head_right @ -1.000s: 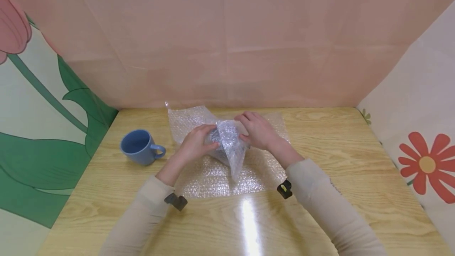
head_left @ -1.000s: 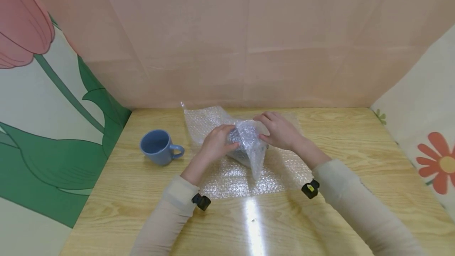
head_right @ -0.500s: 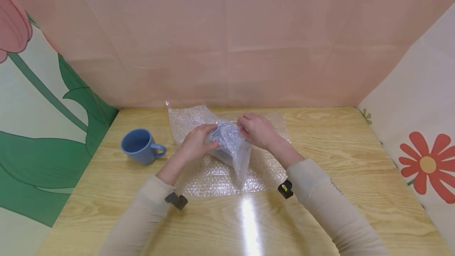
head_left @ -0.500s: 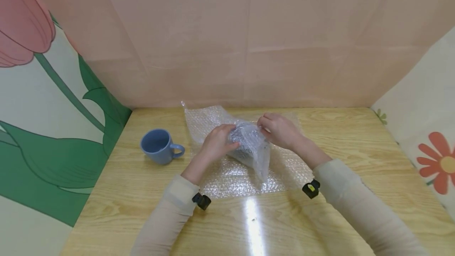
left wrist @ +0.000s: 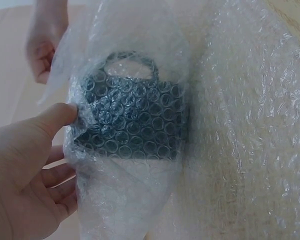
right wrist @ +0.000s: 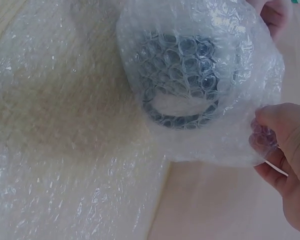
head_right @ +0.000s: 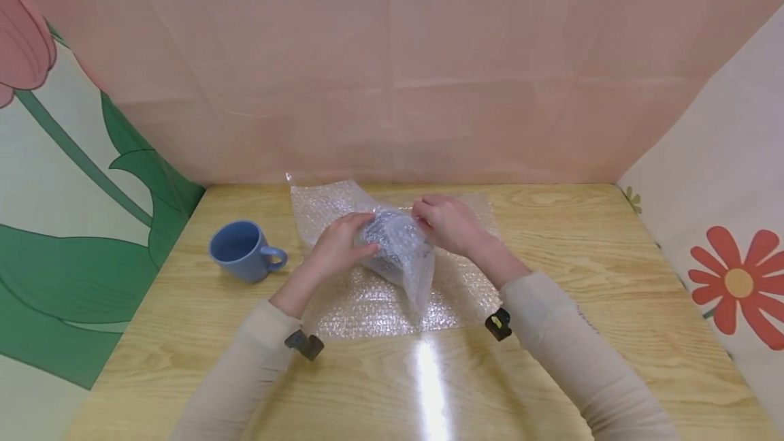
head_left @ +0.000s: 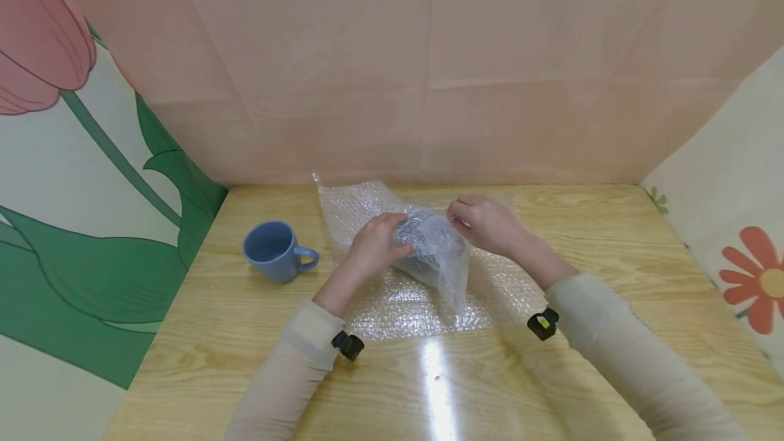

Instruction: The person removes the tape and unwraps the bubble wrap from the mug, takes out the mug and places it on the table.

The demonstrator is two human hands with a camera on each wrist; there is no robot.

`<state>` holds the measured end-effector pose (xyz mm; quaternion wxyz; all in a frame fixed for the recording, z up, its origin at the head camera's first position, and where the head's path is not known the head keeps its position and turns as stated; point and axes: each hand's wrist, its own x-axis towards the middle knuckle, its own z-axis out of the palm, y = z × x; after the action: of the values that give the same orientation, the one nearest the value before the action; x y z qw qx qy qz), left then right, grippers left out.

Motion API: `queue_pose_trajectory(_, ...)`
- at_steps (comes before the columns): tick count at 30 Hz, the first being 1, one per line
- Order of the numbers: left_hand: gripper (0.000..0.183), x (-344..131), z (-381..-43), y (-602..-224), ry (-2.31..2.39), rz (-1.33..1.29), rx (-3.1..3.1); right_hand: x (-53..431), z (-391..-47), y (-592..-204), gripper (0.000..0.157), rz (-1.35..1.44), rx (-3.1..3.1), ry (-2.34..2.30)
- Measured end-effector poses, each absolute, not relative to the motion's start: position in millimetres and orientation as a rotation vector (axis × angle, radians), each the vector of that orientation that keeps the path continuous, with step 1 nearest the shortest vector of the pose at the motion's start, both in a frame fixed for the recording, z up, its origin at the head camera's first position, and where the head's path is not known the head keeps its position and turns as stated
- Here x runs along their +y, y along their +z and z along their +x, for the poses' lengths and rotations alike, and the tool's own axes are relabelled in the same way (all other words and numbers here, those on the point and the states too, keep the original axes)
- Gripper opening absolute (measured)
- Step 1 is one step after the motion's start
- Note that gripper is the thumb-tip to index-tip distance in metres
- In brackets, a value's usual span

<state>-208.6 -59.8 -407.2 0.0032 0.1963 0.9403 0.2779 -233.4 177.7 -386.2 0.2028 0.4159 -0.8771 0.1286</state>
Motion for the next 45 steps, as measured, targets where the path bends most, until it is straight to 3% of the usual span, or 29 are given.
queue_pose_trajectory(45, 0.065, -60, -207, -406, 0.845, 0.592, 2.946, 247, -213, -406, 0.015, 1.297, -2.429, 0.35)
